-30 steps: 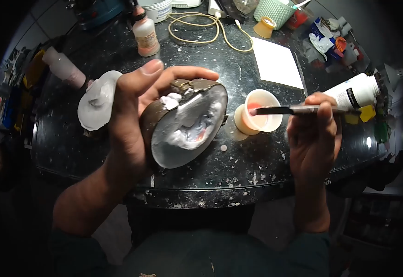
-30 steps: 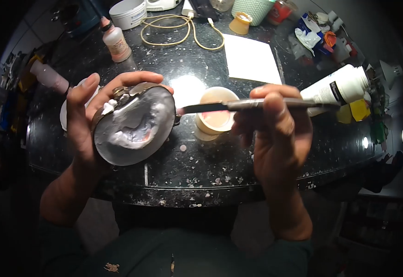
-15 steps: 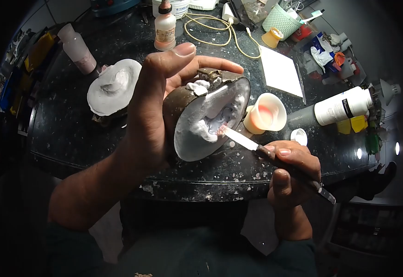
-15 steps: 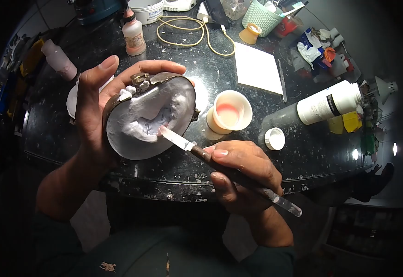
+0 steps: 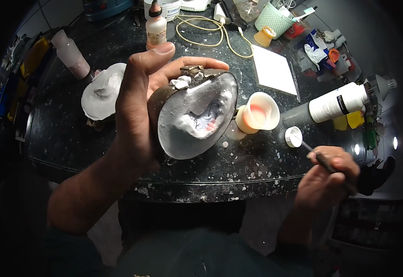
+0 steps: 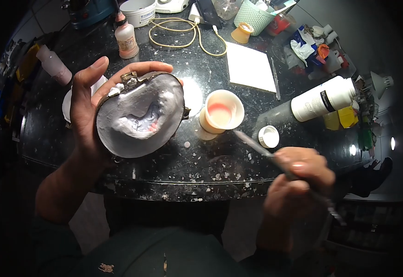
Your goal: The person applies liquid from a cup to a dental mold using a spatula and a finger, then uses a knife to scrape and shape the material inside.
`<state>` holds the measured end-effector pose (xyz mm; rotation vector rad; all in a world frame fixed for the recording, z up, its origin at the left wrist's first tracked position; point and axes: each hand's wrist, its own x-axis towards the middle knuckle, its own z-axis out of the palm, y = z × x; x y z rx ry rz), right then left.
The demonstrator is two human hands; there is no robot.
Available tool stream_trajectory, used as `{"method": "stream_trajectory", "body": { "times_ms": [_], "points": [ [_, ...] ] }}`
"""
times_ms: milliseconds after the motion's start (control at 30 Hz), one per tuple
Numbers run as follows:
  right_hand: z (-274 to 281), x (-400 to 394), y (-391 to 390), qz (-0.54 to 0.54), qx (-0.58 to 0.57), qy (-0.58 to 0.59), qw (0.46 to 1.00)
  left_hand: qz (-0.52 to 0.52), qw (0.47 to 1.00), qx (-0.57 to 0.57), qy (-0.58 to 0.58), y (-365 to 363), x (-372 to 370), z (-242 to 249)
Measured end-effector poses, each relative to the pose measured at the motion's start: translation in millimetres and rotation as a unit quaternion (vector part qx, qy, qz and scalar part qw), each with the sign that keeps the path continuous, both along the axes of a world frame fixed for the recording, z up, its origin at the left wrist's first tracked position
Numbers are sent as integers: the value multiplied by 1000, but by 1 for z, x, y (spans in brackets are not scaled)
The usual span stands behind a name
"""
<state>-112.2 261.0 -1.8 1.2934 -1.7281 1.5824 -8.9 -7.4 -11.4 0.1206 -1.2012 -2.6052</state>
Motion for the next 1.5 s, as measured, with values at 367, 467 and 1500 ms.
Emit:
{"method": "stream_trajectory", "body": {
  "times_ms": [367, 467, 1500],
  "points": [
    [15, -65, 83, -297, 585, -159, 738, -35, 991, -96, 85, -4, 1, -3],
    [12, -58, 72, -307, 529, -161, 774, 28, 966, -225, 122, -3, -1, -10],
    [-2, -34, 39, -197, 348, 154, 903, 76, 914, -335, 218, -5, -10, -21]
  ]
}}
